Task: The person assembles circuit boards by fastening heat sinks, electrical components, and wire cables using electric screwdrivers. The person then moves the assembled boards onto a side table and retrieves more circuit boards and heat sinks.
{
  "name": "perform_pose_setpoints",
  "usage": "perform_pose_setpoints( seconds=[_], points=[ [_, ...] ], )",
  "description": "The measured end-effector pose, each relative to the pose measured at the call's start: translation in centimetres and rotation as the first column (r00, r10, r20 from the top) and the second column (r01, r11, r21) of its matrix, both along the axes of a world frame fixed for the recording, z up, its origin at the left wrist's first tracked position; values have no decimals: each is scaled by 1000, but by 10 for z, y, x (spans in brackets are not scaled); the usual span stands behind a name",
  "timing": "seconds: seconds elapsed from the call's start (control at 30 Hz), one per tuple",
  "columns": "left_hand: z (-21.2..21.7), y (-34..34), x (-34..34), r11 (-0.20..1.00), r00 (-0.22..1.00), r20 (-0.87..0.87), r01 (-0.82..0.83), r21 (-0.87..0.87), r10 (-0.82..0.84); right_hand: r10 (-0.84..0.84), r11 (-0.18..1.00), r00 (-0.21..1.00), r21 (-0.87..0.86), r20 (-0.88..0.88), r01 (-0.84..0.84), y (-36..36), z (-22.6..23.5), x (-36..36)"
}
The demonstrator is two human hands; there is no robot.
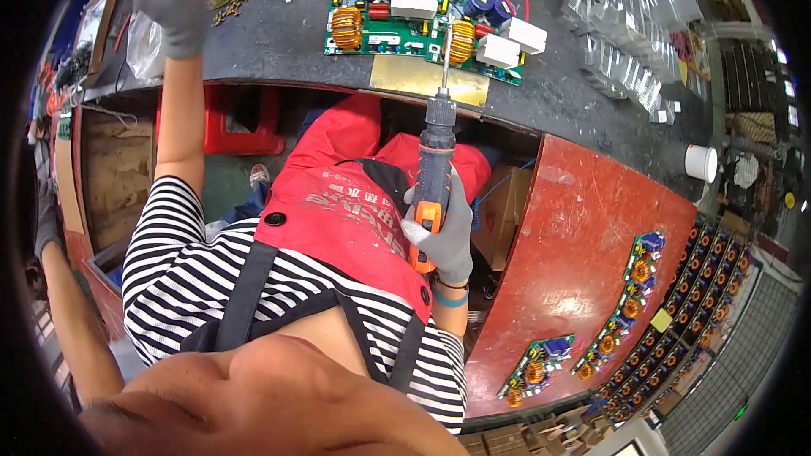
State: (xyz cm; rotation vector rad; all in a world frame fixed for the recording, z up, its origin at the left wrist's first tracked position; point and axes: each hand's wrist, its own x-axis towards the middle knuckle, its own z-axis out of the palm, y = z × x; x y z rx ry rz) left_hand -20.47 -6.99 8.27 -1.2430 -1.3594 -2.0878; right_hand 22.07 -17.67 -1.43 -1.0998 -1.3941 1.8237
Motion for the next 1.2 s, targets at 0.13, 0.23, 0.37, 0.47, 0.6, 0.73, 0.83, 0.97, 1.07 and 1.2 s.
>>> perform_pose_setpoints(
  seconds=[0.13,0.23,0.37,0.47,0.6,0.73,0.83,0.97,1.07,1.2],
  points=[
    [-62,-13,52,877,852,-437,52,-477,-288,-43,999,999,-2,11,43,-2,1,4],
    [-80,-16,90,792,714,-525,69,-606,-463,-4,1000,999,13,44,4,-4,5,10],
    [-90,-2,103,878,462,-816,-145,-457,-348,-16,999,999,32,46,15,-9,10,14],
    [-106,10,97,795,502,-714,-82,-602,-489,-40,999,999,30,25,39,-15,7,16],
    [-101,13,104,733,553,-641,-78,-676,-532,-39,998,998,55,45,36,-16,0,21],
    [-104,31,118,859,631,-587,421,-289,-507,-34,998,996,51,77,30,-18,3,21],
    [-90,8,113,724,599,-589,-23,-690,-542,-14,1000,996,29,86,11,-16,4,21],
    [-93,8,113,694,601,-568,-31,-719,-562,4,999,996,44,90,-8,-16,1,19],
    [-104,15,111,689,603,-553,-9,-725,-575,3,1000,998,4,64,-4,-16,2,18],
    [-106,20,111,792,609,-534,293,-536,-587,0,1000,1000,-27,7,1,-17,-3,21]
  ],
)
